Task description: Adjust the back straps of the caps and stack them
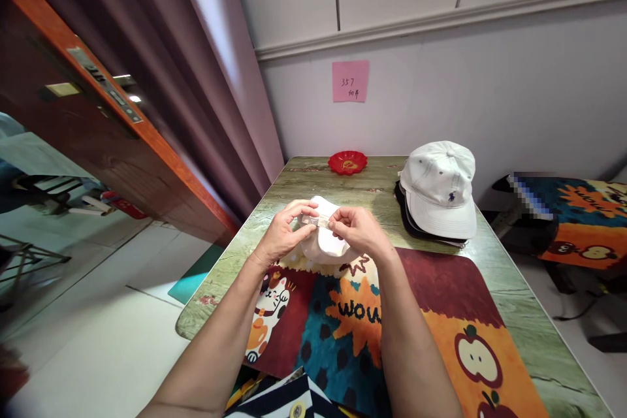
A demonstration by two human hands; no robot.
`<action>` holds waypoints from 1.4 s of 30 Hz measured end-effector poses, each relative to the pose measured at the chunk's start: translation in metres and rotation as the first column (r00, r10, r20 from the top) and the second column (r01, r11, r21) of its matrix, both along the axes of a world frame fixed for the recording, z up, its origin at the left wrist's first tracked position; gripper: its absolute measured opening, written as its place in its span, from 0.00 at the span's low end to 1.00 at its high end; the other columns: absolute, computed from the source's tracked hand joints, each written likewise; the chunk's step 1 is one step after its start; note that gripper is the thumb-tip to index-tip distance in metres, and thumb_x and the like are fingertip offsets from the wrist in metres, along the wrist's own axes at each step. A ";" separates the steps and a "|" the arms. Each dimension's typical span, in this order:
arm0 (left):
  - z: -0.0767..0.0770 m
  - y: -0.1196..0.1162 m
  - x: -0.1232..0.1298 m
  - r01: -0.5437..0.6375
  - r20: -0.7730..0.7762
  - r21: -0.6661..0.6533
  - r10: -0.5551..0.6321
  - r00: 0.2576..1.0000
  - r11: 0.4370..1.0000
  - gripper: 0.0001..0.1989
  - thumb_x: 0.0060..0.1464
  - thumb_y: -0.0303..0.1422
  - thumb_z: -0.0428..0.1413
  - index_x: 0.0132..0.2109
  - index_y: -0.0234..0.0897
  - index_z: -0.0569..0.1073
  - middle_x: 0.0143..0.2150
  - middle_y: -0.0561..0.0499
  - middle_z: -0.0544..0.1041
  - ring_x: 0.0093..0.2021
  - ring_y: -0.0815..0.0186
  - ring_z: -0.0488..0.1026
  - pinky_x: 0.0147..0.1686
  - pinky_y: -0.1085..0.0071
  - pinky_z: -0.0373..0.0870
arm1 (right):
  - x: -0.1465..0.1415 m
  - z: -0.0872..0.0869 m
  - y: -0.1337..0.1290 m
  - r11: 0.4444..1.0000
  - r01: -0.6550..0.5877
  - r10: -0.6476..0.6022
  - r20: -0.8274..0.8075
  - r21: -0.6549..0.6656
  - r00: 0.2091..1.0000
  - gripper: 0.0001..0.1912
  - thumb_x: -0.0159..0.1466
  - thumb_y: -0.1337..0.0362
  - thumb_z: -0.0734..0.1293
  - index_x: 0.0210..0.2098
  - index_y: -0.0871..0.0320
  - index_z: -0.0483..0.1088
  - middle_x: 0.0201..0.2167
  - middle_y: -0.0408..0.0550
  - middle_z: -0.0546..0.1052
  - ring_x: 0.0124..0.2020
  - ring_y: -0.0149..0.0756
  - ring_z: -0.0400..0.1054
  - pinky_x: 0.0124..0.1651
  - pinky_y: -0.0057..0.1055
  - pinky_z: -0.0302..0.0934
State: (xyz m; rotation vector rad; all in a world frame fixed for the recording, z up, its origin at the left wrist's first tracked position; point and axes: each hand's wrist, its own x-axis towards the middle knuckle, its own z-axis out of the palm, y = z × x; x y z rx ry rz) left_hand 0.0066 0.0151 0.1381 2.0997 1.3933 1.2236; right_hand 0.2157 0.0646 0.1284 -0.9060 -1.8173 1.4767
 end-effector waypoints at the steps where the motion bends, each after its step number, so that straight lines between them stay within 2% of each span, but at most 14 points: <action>1: 0.000 0.000 0.000 0.012 0.002 0.000 -0.012 1.000 1.000 0.11 0.53 0.22 0.59 0.43 0.39 0.78 0.53 0.46 0.77 0.56 0.60 0.74 0.59 0.60 0.68 | -0.001 -0.001 0.000 1.000 0.005 -0.005 -0.005 0.006 1.000 0.16 0.60 0.52 0.69 0.28 0.59 0.70 0.22 0.42 0.71 0.24 0.29 0.62 0.27 0.26 0.55; 5: 0.000 0.001 -0.002 0.060 0.001 -0.014 -0.060 0.998 0.998 0.12 0.52 0.22 0.60 0.43 0.39 0.78 0.53 0.46 0.78 0.55 0.60 0.74 0.59 0.61 0.68 | -0.004 -0.006 0.003 1.000 0.008 -0.008 -0.009 0.016 1.000 0.14 0.60 0.54 0.69 0.29 0.60 0.72 0.23 0.41 0.69 0.25 0.29 0.60 0.28 0.26 0.53; 9: 0.002 0.000 -0.002 0.075 0.023 -0.037 -0.074 0.997 0.996 0.11 0.52 0.23 0.60 0.43 0.39 0.78 0.51 0.46 0.79 0.54 0.59 0.75 0.58 0.61 0.68 | -0.003 -0.010 0.006 0.999 -0.026 0.027 -0.032 0.037 0.999 0.18 0.61 0.48 0.69 0.30 0.59 0.72 0.23 0.40 0.67 0.24 0.28 0.57 0.28 0.27 0.52; 20: 0.000 -0.001 -0.002 0.104 0.047 -0.047 -0.102 0.994 0.993 0.10 0.54 0.25 0.59 0.45 0.38 0.78 0.48 0.47 0.80 0.51 0.61 0.76 0.55 0.64 0.69 | -0.014 -0.011 0.003 0.994 -0.020 0.023 -0.032 0.105 0.999 0.18 0.63 0.49 0.68 0.30 0.59 0.71 0.24 0.42 0.70 0.26 0.30 0.62 0.30 0.28 0.55; 23: 0.000 -0.001 -0.004 0.082 0.053 -0.066 -0.078 0.996 0.994 0.08 0.55 0.26 0.60 0.43 0.37 0.78 0.46 0.47 0.80 0.49 0.61 0.76 0.53 0.65 0.69 | -0.013 -0.011 0.002 0.997 -0.006 0.011 -0.066 0.071 0.998 0.18 0.62 0.49 0.69 0.33 0.60 0.73 0.26 0.44 0.73 0.28 0.31 0.65 0.32 0.29 0.57; 28: -0.001 0.000 -0.006 0.090 0.044 -0.084 -0.087 0.995 0.992 0.09 0.55 0.26 0.60 0.44 0.37 0.78 0.45 0.48 0.81 0.48 0.61 0.76 0.52 0.65 0.69 | -0.009 -0.009 0.002 0.997 -0.075 0.073 -0.071 -0.021 0.995 0.17 0.61 0.50 0.70 0.33 0.61 0.72 0.26 0.45 0.73 0.29 0.32 0.66 0.33 0.29 0.59; 34: -0.002 -0.002 -0.003 0.121 0.052 -0.112 -0.116 0.992 0.986 0.09 0.56 0.28 0.59 0.45 0.38 0.78 0.46 0.48 0.80 0.49 0.61 0.76 0.54 0.65 0.68 | -0.010 -0.006 0.001 0.998 -0.068 0.068 -0.073 0.002 0.995 0.17 0.61 0.50 0.70 0.30 0.60 0.71 0.24 0.43 0.71 0.27 0.31 0.64 0.32 0.29 0.57; 36: 0.000 -0.001 -0.004 0.100 0.060 -0.149 -0.092 0.994 0.984 0.14 0.54 0.31 0.62 0.49 0.38 0.77 0.48 0.48 0.80 0.51 0.60 0.75 0.55 0.65 0.68 | -0.009 -0.005 0.001 0.998 -0.064 0.064 -0.070 0.001 0.996 0.18 0.61 0.50 0.70 0.30 0.60 0.71 0.24 0.43 0.70 0.27 0.31 0.63 0.32 0.29 0.56; 38: 0.005 0.002 -0.008 0.077 0.064 -0.228 -0.064 0.996 0.971 0.25 0.52 0.36 0.65 0.57 0.40 0.73 0.53 0.46 0.78 0.54 0.58 0.74 0.55 0.64 0.67 | -0.008 -0.005 0.002 0.998 -0.063 0.063 -0.070 0.001 0.996 0.18 0.60 0.49 0.70 0.30 0.60 0.72 0.24 0.42 0.70 0.27 0.30 0.63 0.31 0.29 0.56; 39: 0.007 0.005 -0.010 0.079 0.063 -0.274 -0.064 0.996 0.958 0.27 0.53 0.39 0.64 0.59 0.40 0.72 0.54 0.45 0.77 0.55 0.57 0.73 0.55 0.63 0.68 | -0.007 -0.006 0.003 0.998 -0.064 0.064 -0.074 0.001 0.995 0.19 0.60 0.49 0.70 0.30 0.60 0.72 0.24 0.42 0.70 0.27 0.30 0.62 0.31 0.29 0.56; 40: 0.009 0.008 -0.012 0.093 0.057 -0.320 -0.079 0.995 0.943 0.25 0.55 0.42 0.62 0.58 0.39 0.73 0.54 0.45 0.77 0.54 0.56 0.73 0.53 0.64 0.68 | -0.007 -0.007 0.004 0.998 -0.065 0.065 -0.083 0.001 0.994 0.19 0.60 0.48 0.71 0.31 0.60 0.73 0.25 0.42 0.70 0.27 0.30 0.63 0.32 0.29 0.56; 42: 0.013 0.015 -0.016 0.149 0.044 -0.400 -0.143 0.989 0.905 0.20 0.60 0.46 0.57 0.51 0.37 0.77 0.50 0.45 0.79 0.50 0.58 0.74 0.49 0.65 0.69 | -0.008 -0.009 0.005 0.997 -0.071 0.071 -0.105 0.003 0.992 0.19 0.60 0.48 0.71 0.32 0.60 0.74 0.26 0.43 0.71 0.27 0.30 0.63 0.33 0.29 0.58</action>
